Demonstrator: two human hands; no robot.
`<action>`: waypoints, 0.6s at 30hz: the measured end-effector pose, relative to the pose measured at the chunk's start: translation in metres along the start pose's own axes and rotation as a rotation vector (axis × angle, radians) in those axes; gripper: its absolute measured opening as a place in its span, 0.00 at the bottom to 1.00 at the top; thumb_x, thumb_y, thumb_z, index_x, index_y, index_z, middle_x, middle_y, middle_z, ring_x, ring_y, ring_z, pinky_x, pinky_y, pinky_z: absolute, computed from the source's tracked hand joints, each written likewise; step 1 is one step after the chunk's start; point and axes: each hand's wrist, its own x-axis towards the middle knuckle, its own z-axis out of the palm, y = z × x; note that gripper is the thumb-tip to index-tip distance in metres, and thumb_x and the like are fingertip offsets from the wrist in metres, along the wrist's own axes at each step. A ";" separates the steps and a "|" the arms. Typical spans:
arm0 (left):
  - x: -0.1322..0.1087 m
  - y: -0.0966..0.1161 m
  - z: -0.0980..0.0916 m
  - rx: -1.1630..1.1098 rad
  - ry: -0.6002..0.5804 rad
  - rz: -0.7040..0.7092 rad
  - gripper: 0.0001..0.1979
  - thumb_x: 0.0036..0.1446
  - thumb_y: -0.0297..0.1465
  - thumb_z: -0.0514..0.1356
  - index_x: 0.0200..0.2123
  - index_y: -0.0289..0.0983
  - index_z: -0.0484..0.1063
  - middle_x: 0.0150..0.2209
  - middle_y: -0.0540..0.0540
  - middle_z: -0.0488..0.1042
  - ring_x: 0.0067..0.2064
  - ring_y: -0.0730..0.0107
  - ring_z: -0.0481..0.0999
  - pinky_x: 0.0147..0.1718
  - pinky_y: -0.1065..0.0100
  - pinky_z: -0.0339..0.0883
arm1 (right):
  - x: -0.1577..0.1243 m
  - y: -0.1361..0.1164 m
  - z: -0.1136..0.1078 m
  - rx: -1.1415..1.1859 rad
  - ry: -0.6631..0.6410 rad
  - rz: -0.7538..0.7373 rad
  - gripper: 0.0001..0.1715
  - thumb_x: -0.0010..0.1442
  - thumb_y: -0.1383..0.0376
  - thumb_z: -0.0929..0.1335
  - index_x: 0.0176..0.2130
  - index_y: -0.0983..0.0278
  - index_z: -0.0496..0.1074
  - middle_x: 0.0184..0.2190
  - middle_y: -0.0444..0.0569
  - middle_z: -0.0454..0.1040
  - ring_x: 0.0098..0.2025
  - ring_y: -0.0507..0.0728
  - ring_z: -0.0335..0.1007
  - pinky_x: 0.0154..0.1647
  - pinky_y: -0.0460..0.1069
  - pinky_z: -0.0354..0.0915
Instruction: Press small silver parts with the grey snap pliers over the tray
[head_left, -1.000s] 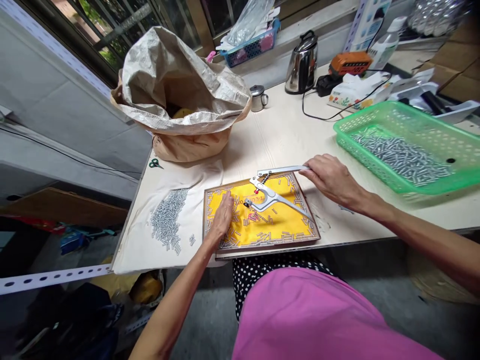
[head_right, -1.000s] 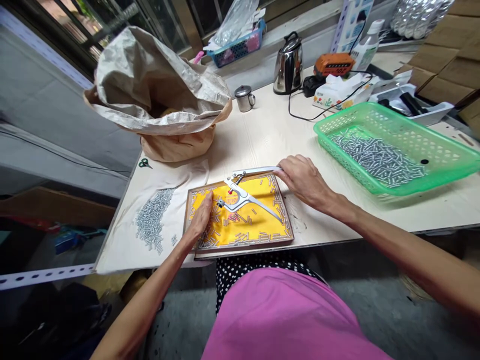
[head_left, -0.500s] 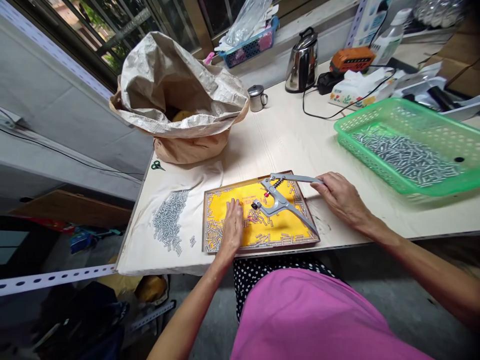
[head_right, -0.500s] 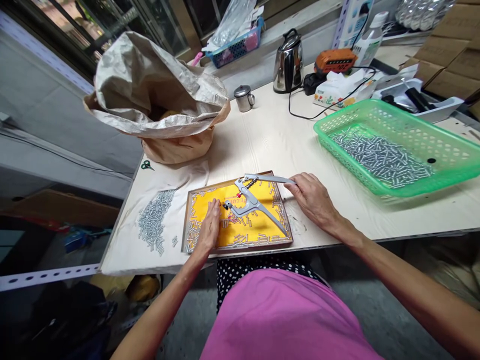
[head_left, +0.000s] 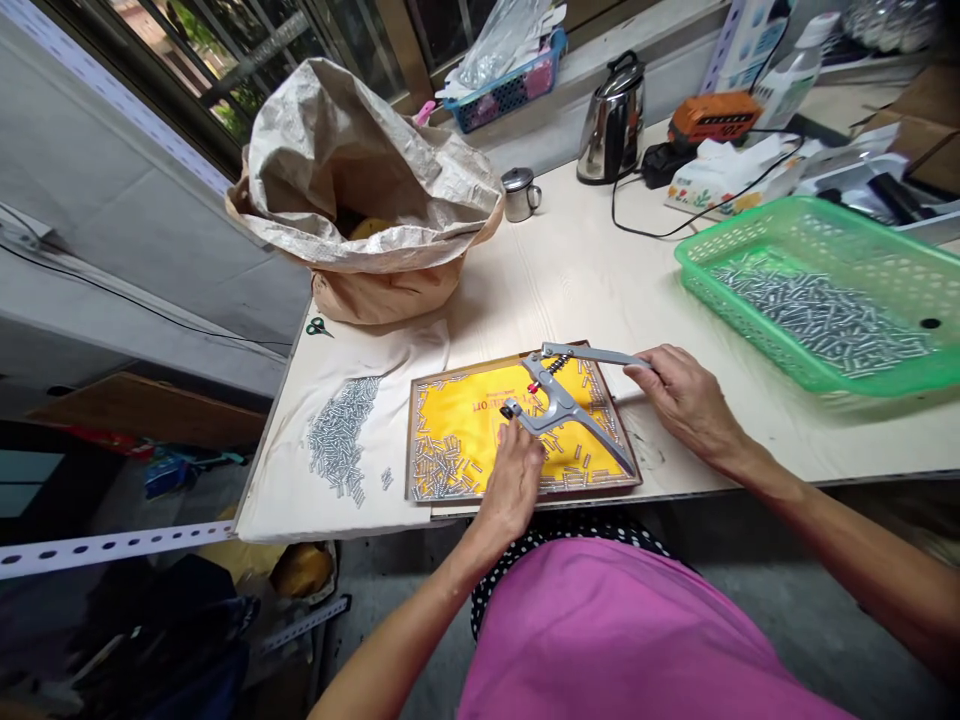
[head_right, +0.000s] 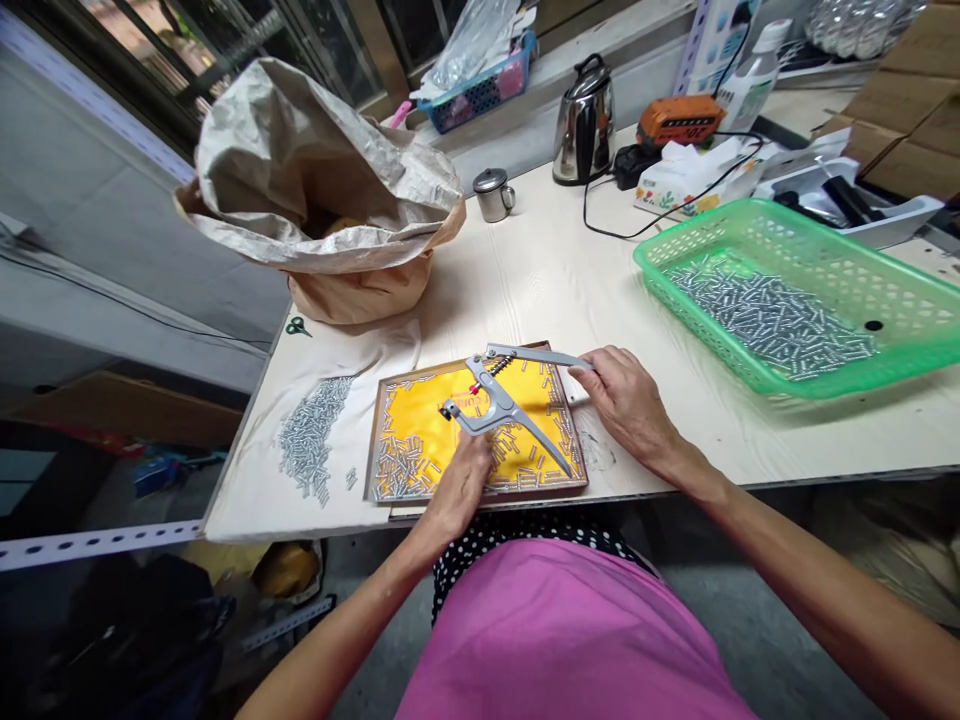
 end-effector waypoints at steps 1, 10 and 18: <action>-0.001 0.005 0.005 -0.013 -0.024 0.007 0.25 0.71 0.39 0.40 0.62 0.37 0.65 0.65 0.40 0.65 0.70 0.58 0.56 0.67 0.51 0.55 | 0.000 -0.001 0.000 0.001 0.000 0.002 0.18 0.69 0.52 0.58 0.35 0.59 0.66 0.32 0.50 0.70 0.36 0.60 0.66 0.39 0.54 0.62; 0.020 0.024 0.018 -0.132 0.063 -0.034 0.18 0.68 0.36 0.48 0.51 0.37 0.73 0.56 0.38 0.73 0.64 0.52 0.65 0.66 0.48 0.53 | 0.009 -0.006 -0.001 -0.050 -0.001 -0.092 0.17 0.69 0.53 0.58 0.36 0.60 0.67 0.31 0.50 0.70 0.35 0.60 0.65 0.38 0.54 0.61; 0.022 0.006 0.017 -0.140 -0.009 0.006 0.16 0.68 0.34 0.49 0.41 0.39 0.77 0.42 0.43 0.80 0.48 0.61 0.78 0.52 0.60 0.71 | 0.020 -0.013 0.011 -0.067 0.032 -0.191 0.18 0.70 0.53 0.58 0.35 0.60 0.66 0.31 0.53 0.72 0.35 0.61 0.66 0.37 0.54 0.61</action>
